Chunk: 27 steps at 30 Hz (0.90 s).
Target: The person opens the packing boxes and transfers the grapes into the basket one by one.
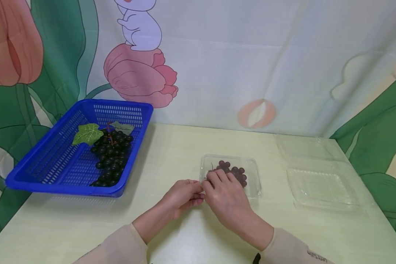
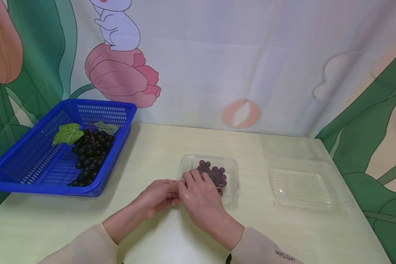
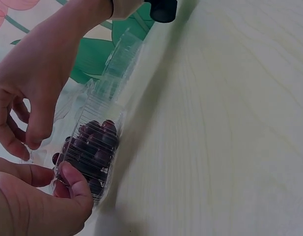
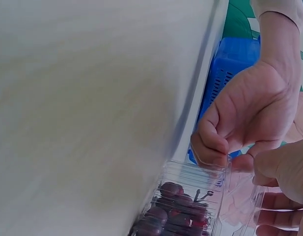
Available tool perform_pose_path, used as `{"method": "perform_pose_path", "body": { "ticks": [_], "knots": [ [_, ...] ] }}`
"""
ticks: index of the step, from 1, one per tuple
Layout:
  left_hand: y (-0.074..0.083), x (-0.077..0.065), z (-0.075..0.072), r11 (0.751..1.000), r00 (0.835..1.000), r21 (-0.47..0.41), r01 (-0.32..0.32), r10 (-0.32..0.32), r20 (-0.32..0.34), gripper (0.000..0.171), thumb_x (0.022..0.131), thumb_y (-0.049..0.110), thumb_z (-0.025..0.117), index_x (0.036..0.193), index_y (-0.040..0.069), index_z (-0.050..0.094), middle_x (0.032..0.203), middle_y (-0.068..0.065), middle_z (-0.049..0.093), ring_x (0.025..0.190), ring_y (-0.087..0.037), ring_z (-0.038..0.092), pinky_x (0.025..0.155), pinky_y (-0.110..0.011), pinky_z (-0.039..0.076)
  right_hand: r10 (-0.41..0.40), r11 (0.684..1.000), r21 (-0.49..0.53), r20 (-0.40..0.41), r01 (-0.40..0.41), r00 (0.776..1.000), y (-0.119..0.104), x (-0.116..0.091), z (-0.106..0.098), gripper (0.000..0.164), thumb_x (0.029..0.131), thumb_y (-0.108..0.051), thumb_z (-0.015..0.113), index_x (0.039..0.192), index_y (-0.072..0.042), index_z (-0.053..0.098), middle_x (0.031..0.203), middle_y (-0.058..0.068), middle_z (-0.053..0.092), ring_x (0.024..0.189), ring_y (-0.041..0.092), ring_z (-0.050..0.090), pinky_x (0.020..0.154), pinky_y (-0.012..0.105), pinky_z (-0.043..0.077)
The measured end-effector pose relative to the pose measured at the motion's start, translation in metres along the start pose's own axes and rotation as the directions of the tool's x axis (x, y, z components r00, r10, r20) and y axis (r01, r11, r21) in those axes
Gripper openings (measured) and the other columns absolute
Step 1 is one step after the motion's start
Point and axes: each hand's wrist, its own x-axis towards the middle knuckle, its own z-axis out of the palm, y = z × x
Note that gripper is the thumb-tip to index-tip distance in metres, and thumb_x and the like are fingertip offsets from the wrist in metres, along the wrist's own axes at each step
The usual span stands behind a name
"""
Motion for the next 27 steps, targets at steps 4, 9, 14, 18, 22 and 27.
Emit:
{"method": "perform_pose_path", "body": {
  "ticks": [4,9,14,18,22,27],
  "knots": [
    [0.001,0.001,0.0,1.0,1.0,0.002,0.003,-0.003,0.011,0.013,0.103,0.007,0.059,0.106,-0.005,0.063,0.085,-0.009,0.066,0.074,-0.013,0.062,0.067,-0.02,0.054,0.0,1.0,-0.019,0.004,0.0,1.0,-0.001,-0.002,0.0,0.02,0.077,-0.002,0.078,0.093,-0.008,0.069,0.096,0.006,0.062,0.092,0.026,0.058,0.066,0.031,0.044],
    [0.001,0.0,0.0,1.0,1.0,-0.01,-0.006,0.007,0.02,0.011,0.102,0.001,0.055,0.108,-0.007,0.061,0.085,-0.009,0.064,0.074,-0.013,0.061,0.066,-0.019,0.054,0.003,0.999,-0.052,-0.004,-0.003,1.0,0.001,-0.003,0.0,0.024,0.078,0.0,0.074,0.099,-0.008,0.065,0.097,0.005,0.062,0.09,0.025,0.058,0.067,0.031,0.045],
    [0.0,-0.001,0.0,1.0,1.0,-0.007,-0.015,0.016,0.023,0.013,0.101,0.0,0.054,0.109,-0.008,0.061,0.085,-0.009,0.063,0.073,-0.012,0.06,0.066,-0.019,0.054,0.004,1.0,-0.027,0.028,-0.003,1.0,0.005,-0.008,-0.001,0.025,0.082,0.003,0.07,0.104,-0.007,0.065,0.102,0.007,0.063,0.093,0.028,0.058,0.069,0.034,0.047],
    [-0.001,-0.001,0.001,1.0,1.0,-0.001,-0.024,0.024,0.019,0.018,0.1,-0.001,0.053,0.114,-0.011,0.059,0.087,-0.009,0.062,0.075,-0.013,0.058,0.067,-0.02,0.054,0.038,0.999,-0.015,0.076,-0.037,0.996,0.01,-0.013,-0.002,0.025,0.085,0.0,0.071,0.109,-0.007,0.065,0.106,0.008,0.065,0.096,0.029,0.058,0.071,0.035,0.047],
    [0.0,-0.003,0.001,1.0,1.0,0.001,-0.024,0.024,0.017,0.021,0.098,-0.003,0.053,0.116,-0.013,0.058,0.09,-0.011,0.062,0.076,-0.014,0.058,0.068,-0.02,0.054,0.067,0.998,-0.018,0.086,-0.066,0.994,0.015,-0.018,-0.003,0.025,0.084,-0.002,0.073,0.108,-0.007,0.066,0.103,0.007,0.064,0.094,0.029,0.056,0.069,0.034,0.046],
    [0.001,-0.003,0.0,1.0,1.0,0.003,-0.02,0.02,0.019,0.017,0.096,-0.006,0.053,0.112,-0.012,0.059,0.092,-0.013,0.062,0.077,-0.015,0.059,0.068,-0.02,0.054,0.084,0.996,0.001,0.068,-0.084,0.994,0.021,-0.023,-0.003,0.021,0.085,-0.005,0.073,0.106,-0.007,0.067,0.102,0.007,0.064,0.094,0.029,0.058,0.072,0.036,0.049]
  ]
}}
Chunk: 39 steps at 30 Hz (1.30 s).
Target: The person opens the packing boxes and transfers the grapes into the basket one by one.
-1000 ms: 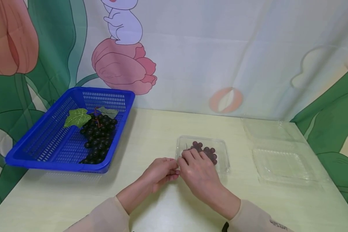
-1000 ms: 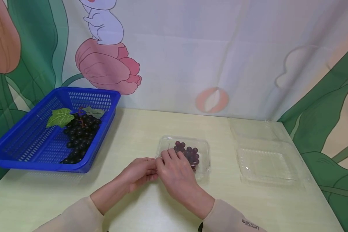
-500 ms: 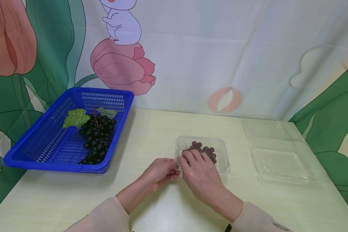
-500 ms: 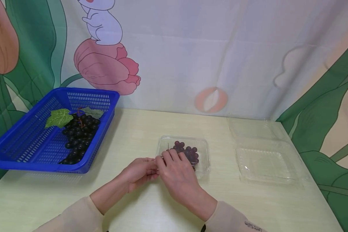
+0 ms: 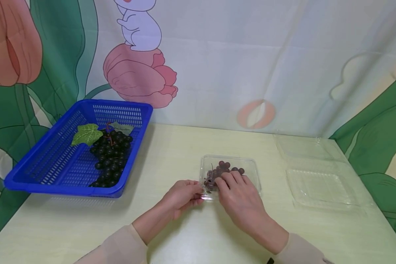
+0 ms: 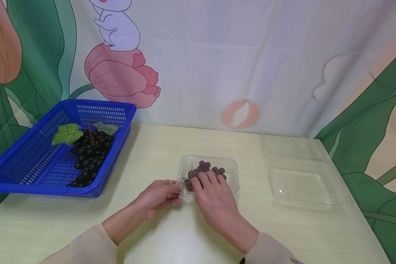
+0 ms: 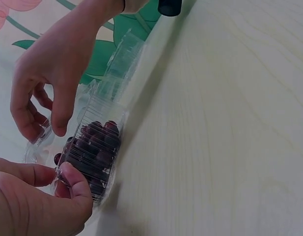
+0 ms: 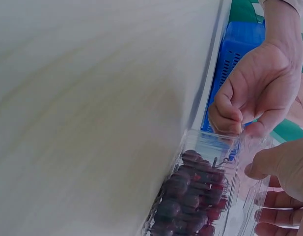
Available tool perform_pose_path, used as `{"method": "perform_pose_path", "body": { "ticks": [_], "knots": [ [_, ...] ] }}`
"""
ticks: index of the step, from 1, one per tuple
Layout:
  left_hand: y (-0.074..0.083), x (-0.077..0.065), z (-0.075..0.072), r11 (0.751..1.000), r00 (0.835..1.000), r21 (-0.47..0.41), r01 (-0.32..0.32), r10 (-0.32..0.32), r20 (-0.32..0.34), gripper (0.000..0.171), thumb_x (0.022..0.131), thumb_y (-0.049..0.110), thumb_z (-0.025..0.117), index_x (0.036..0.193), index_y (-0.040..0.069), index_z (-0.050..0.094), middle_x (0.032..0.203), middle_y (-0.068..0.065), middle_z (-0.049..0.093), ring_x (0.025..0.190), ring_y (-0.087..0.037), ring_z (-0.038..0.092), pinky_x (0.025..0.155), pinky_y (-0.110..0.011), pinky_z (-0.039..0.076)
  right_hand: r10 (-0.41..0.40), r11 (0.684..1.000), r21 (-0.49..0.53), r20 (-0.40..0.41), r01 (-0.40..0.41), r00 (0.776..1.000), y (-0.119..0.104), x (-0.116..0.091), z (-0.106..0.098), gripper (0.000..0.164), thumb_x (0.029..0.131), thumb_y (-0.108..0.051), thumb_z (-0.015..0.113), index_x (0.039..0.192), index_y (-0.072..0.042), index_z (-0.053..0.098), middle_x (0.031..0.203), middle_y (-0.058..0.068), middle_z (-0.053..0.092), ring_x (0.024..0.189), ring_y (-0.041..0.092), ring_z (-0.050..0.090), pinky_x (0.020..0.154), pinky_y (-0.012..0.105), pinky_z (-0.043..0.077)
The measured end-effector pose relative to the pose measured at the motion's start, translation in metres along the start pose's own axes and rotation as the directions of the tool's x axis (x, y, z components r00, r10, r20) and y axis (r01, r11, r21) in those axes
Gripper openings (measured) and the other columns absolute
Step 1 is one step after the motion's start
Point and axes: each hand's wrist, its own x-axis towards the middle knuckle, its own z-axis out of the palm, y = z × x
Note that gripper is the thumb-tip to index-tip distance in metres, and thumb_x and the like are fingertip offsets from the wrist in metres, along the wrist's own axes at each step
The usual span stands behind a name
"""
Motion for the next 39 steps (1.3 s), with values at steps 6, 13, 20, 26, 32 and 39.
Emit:
{"method": "perform_pose_path", "body": {
  "ticks": [6,13,20,26,32,39],
  "knots": [
    [0.0,0.0,-0.001,1.0,1.0,-0.004,-0.006,0.006,0.001,0.016,0.097,-0.007,0.055,0.112,-0.013,0.059,0.096,-0.016,0.065,0.079,-0.016,0.061,0.07,-0.02,0.055,0.018,1.0,0.007,-0.007,-0.018,1.0,0.006,-0.005,-0.002,0.029,0.084,-0.012,0.079,0.11,-0.006,0.068,0.105,0.008,0.066,0.1,0.03,0.06,0.078,0.04,0.052],
    [-0.003,0.001,-0.001,1.0,1.0,0.003,-0.018,0.018,-0.007,0.019,0.098,-0.007,0.057,0.116,-0.014,0.057,0.1,-0.019,0.064,0.082,-0.018,0.061,0.072,-0.021,0.057,0.027,1.0,0.01,-0.004,-0.027,1.0,0.01,-0.011,-0.002,0.029,0.084,-0.013,0.079,0.11,-0.007,0.068,0.104,0.007,0.066,0.097,0.029,0.06,0.073,0.038,0.051],
    [-0.003,0.002,0.0,1.0,1.0,0.011,-0.013,0.013,-0.017,0.016,0.097,-0.008,0.058,0.112,-0.013,0.057,0.1,-0.018,0.062,0.081,-0.018,0.061,0.07,-0.021,0.057,0.034,0.999,0.016,0.007,-0.034,0.999,0.014,-0.016,-0.002,0.03,0.085,-0.014,0.08,0.111,-0.006,0.068,0.104,0.007,0.066,0.097,0.029,0.06,0.072,0.038,0.052],
    [-0.002,0.002,0.0,1.0,1.0,0.014,-0.011,0.011,-0.02,0.014,0.097,-0.008,0.058,0.11,-0.011,0.058,0.1,-0.017,0.062,0.081,-0.017,0.061,0.071,-0.021,0.057,0.034,0.999,0.021,0.006,-0.034,0.999,0.016,-0.017,-0.004,0.031,0.084,-0.014,0.083,0.111,-0.006,0.068,0.104,0.008,0.066,0.096,0.029,0.06,0.071,0.038,0.052],
    [-0.002,0.002,0.0,1.0,1.0,0.021,-0.006,0.006,-0.014,0.012,0.097,-0.009,0.058,0.108,-0.011,0.058,0.102,-0.018,0.062,0.08,-0.017,0.061,0.071,-0.021,0.056,0.031,0.999,0.014,0.008,-0.031,0.999,0.018,-0.02,-0.005,0.032,0.084,-0.014,0.084,0.11,-0.006,0.068,0.106,0.009,0.067,0.096,0.03,0.06,0.072,0.038,0.053],
    [-0.001,0.002,-0.001,1.0,1.0,0.022,-0.003,0.003,-0.012,0.008,0.097,-0.009,0.058,0.105,-0.01,0.059,0.104,-0.019,0.063,0.08,-0.017,0.062,0.072,-0.021,0.056,0.032,0.999,0.031,-0.035,-0.031,0.999,0.024,-0.023,-0.004,0.032,0.081,-0.009,0.082,0.11,-0.004,0.069,0.104,0.01,0.067,0.095,0.03,0.062,0.069,0.038,0.053]
  ]
}}
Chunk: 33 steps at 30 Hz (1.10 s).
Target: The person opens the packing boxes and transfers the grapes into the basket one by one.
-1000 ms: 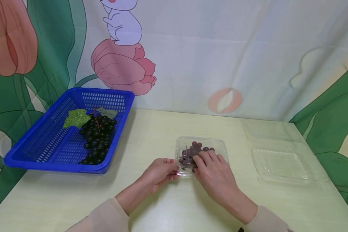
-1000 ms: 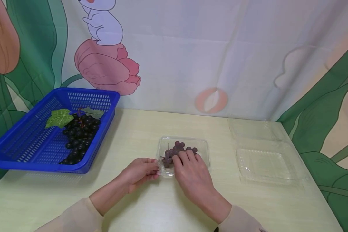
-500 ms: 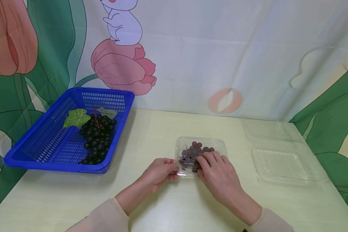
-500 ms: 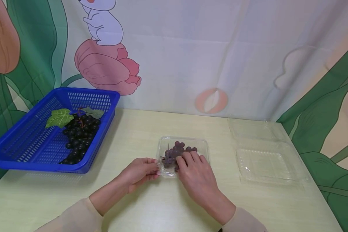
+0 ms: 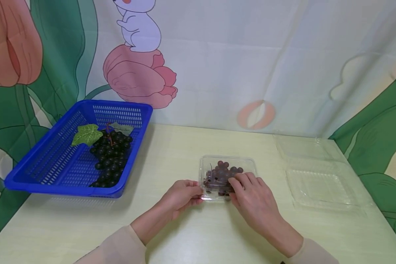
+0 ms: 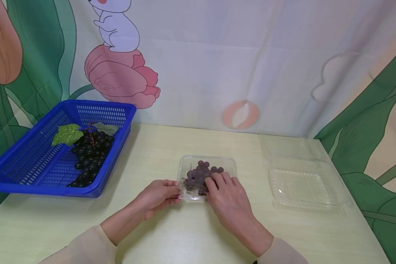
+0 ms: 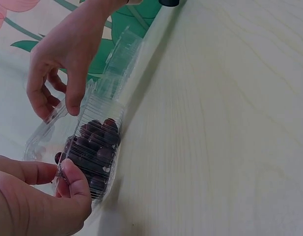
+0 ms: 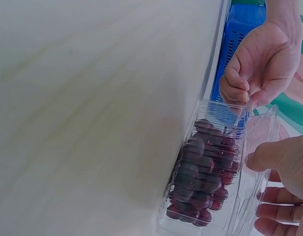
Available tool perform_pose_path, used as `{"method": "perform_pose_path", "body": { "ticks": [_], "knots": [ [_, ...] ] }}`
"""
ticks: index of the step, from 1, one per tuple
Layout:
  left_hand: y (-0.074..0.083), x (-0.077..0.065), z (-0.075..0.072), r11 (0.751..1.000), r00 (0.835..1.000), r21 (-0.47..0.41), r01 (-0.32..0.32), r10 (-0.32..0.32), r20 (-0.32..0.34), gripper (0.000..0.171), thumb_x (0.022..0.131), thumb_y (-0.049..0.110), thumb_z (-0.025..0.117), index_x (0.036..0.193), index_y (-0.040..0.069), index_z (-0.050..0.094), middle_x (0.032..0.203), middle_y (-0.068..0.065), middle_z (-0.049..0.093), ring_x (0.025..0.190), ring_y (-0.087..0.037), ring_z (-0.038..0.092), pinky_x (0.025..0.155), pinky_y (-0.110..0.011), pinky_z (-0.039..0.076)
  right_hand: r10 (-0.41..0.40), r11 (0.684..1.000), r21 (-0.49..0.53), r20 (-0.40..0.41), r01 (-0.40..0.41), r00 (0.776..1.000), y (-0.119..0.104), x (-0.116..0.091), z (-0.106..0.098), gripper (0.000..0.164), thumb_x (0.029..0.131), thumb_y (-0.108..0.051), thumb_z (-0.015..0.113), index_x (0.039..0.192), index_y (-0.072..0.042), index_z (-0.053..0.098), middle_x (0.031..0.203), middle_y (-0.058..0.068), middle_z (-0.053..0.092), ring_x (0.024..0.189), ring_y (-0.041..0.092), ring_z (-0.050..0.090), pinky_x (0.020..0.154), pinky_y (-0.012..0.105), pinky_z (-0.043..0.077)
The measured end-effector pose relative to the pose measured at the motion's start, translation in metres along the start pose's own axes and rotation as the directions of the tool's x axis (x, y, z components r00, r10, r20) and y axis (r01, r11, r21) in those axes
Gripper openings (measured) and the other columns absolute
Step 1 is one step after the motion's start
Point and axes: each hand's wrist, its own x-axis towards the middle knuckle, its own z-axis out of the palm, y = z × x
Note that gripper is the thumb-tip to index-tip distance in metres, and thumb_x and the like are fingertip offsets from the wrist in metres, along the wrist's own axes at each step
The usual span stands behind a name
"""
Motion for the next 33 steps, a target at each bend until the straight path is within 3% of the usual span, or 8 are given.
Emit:
{"method": "perform_pose_path", "body": {
  "ticks": [13,20,33],
  "knots": [
    [0.0,0.001,-0.001,1.0,1.0,0.025,0.004,-0.004,-0.009,0.012,0.098,-0.006,0.06,0.109,-0.01,0.059,0.106,-0.02,0.063,0.082,-0.018,0.063,0.074,-0.023,0.058,0.006,1.0,-0.003,0.0,-0.006,1.0,0.006,-0.003,-0.001,0.033,0.08,-0.009,0.083,0.109,-0.004,0.068,0.103,0.009,0.066,0.095,0.03,0.061,0.068,0.038,0.053],
    [0.002,-0.002,-0.003,0.999,1.0,0.042,0.0,0.0,-0.006,0.01,0.098,-0.007,0.059,0.108,-0.01,0.058,0.102,-0.017,0.062,0.08,-0.017,0.063,0.073,-0.022,0.058,0.02,1.0,0.01,-0.004,-0.019,1.0,0.014,-0.011,-0.002,0.031,0.082,-0.005,0.077,0.111,-0.003,0.068,0.105,0.011,0.067,0.096,0.032,0.063,0.069,0.04,0.054],
    [0.002,-0.002,-0.004,0.999,1.0,0.041,0.001,-0.001,-0.008,0.009,0.098,-0.007,0.059,0.107,-0.01,0.059,0.1,-0.017,0.062,0.082,-0.018,0.063,0.073,-0.022,0.058,0.022,1.0,0.006,-0.025,-0.022,0.999,0.019,-0.016,-0.003,0.033,0.08,-0.009,0.083,0.107,-0.005,0.066,0.1,0.009,0.065,0.09,0.031,0.061,0.064,0.039,0.052]
  ]
}}
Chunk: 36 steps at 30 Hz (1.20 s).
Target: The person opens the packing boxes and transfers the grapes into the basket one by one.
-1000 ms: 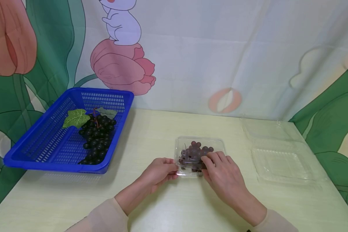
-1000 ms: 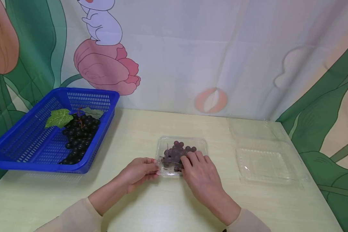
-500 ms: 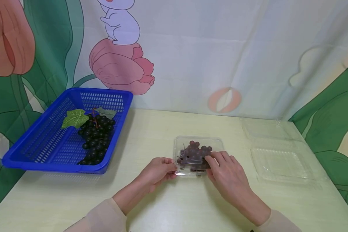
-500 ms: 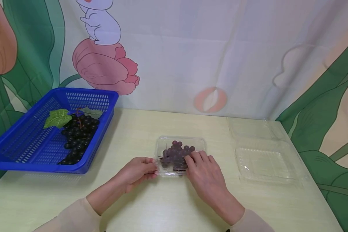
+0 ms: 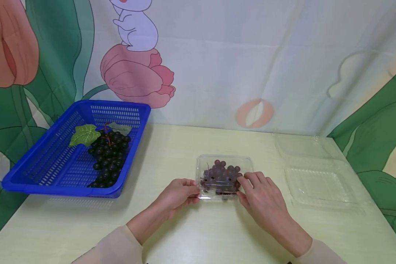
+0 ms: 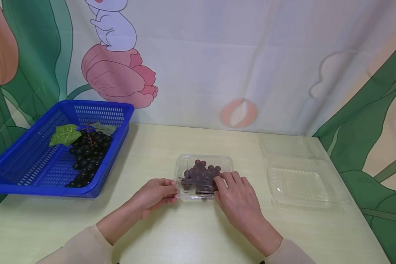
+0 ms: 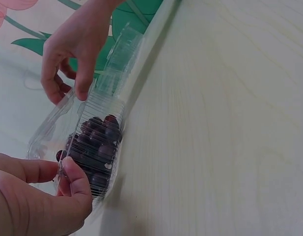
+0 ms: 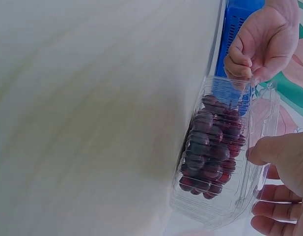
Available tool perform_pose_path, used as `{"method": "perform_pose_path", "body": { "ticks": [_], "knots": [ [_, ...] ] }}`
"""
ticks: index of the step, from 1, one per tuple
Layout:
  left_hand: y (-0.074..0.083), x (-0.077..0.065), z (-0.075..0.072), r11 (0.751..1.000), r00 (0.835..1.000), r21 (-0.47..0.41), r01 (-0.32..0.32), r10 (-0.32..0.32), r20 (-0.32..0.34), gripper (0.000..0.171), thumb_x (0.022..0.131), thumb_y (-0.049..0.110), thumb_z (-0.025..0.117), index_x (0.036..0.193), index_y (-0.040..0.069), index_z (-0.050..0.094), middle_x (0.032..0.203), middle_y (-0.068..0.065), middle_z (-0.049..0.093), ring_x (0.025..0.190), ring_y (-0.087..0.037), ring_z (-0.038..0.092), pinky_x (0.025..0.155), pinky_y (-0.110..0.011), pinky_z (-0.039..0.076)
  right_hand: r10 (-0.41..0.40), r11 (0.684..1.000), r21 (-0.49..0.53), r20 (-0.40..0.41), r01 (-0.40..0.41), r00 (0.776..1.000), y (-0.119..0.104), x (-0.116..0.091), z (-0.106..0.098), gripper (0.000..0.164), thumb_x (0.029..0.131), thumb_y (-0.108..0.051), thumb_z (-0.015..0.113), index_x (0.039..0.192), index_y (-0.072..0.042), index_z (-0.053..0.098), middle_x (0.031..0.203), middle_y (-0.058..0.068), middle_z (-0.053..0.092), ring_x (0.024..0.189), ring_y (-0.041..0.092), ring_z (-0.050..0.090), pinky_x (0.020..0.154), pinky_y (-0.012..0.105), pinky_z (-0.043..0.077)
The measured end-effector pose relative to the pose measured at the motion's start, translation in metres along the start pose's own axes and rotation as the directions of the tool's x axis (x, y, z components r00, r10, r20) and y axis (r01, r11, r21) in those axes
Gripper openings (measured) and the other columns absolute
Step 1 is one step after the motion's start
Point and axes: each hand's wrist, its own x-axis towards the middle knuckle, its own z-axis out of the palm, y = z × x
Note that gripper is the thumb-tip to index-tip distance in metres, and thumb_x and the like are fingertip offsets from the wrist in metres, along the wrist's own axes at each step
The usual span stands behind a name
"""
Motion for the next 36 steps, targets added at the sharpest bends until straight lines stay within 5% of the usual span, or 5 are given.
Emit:
{"method": "perform_pose_path", "body": {
  "ticks": [8,17,25,36],
  "knots": [
    [0.0009,-0.0002,-0.0002,1.0,1.0,0.001,0.003,-0.003,0.0,0.007,0.098,-0.007,0.059,0.105,-0.009,0.059,0.099,-0.016,0.062,0.082,-0.018,0.063,0.073,-0.022,0.058,0.008,1.0,0.012,0.007,-0.008,1.0,0.0001,-0.0005,0.0006,0.028,0.082,-0.008,0.078,0.107,-0.005,0.066,0.1,0.009,0.065,0.087,0.03,0.061,0.062,0.038,0.051],
    [0.0015,-0.0017,0.0007,1.0,1.0,-0.002,-0.001,0.001,0.003,0.009,0.098,-0.007,0.059,0.107,-0.01,0.058,0.099,-0.016,0.062,0.081,-0.018,0.062,0.072,-0.022,0.057,0.093,0.995,-0.04,0.007,-0.093,0.996,-0.003,-0.0021,0.0,0.038,0.077,-0.016,0.086,0.108,-0.001,0.07,0.102,0.015,0.069,0.09,0.036,0.065,0.067,0.044,0.058],
    [0.0022,-0.0036,0.0006,1.0,1.0,0.002,-0.001,0.001,0.003,0.009,0.098,-0.007,0.059,0.107,-0.01,0.058,0.1,-0.016,0.062,0.081,-0.017,0.062,0.072,-0.022,0.057,0.101,0.994,-0.04,-0.015,-0.101,0.995,-0.0048,-0.0037,-0.0002,0.036,0.077,-0.015,0.086,0.105,-0.001,0.069,0.097,0.015,0.066,0.059,0.028,0.06,0.043,0.036,0.049],
    [-0.0008,-0.0049,0.0,1.0,1.0,0.006,-0.026,0.026,-0.013,0.02,0.1,-0.004,0.06,0.118,-0.013,0.056,0.105,-0.021,0.065,0.084,-0.019,0.065,0.073,-0.022,0.058,0.07,0.997,-0.019,-0.049,-0.071,0.996,-0.0024,-0.003,0.0014,0.025,0.081,-0.015,0.08,0.101,-0.005,0.07,0.093,0.014,0.068,0.056,0.027,0.061,0.037,0.034,0.045]
  ]
}}
